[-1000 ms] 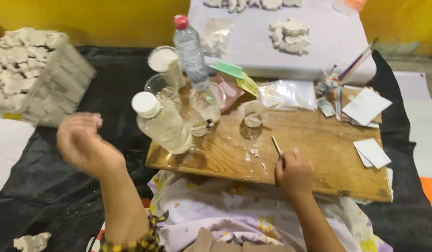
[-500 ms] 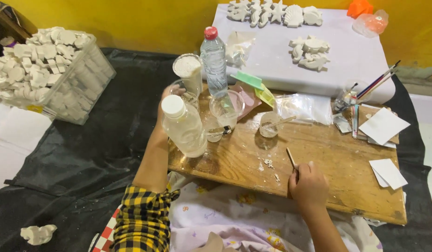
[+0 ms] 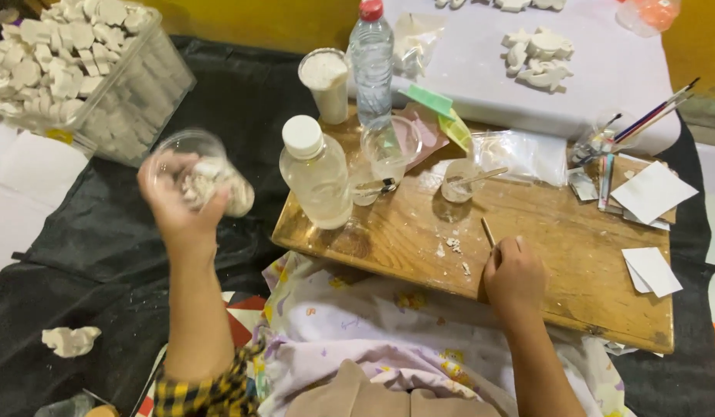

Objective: Mixing plaster powder with water in small containers and preparing it for casting into molds.

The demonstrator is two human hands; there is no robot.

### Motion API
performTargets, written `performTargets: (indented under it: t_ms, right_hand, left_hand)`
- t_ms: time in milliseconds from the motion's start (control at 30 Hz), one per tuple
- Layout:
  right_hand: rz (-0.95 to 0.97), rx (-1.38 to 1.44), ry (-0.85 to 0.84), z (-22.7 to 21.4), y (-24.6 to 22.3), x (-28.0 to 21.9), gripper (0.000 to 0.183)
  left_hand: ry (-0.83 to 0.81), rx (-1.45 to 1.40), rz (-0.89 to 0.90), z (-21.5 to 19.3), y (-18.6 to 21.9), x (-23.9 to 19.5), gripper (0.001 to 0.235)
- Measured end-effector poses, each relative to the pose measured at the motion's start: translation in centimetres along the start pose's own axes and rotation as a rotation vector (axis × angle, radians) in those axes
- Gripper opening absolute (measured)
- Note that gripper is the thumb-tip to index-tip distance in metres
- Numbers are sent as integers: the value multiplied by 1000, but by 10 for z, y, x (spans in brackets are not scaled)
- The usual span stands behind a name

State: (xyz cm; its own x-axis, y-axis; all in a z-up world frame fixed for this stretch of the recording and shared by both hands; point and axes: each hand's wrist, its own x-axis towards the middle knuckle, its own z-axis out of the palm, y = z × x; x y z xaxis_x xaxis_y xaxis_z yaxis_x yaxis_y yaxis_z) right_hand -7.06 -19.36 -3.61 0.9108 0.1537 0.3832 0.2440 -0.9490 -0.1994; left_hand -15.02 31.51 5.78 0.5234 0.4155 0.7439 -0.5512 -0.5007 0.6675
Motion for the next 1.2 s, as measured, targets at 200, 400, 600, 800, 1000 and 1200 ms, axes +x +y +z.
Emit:
performTargets:
  t_ms: [200, 400, 600, 800, 1000, 1200]
  right_hand:
    - [-149, 198, 15, 33, -24, 20, 13]
    - [-146, 261, -437, -22, -57, 39, 22]
    - [-334, 190, -362, 8, -68, 82, 32]
    - [-911, 170, -196, 32, -35, 84, 27]
    - [-835, 224, -228, 0, -3, 59, 8]
    - [-166, 80, -212, -28, 34, 18, 17]
  left_hand:
    - [-290, -35, -294, 11, 50, -90, 105]
    - [-486, -299, -859, 83, 116, -165, 84]
    - [-539, -115, -789, 133, 118, -221, 88]
    - [-592, 16, -891, 156, 118, -242, 94]
    - [-646, 91, -883, 172, 110, -252, 97]
    - [-659, 68, -991, 183, 128, -245, 90]
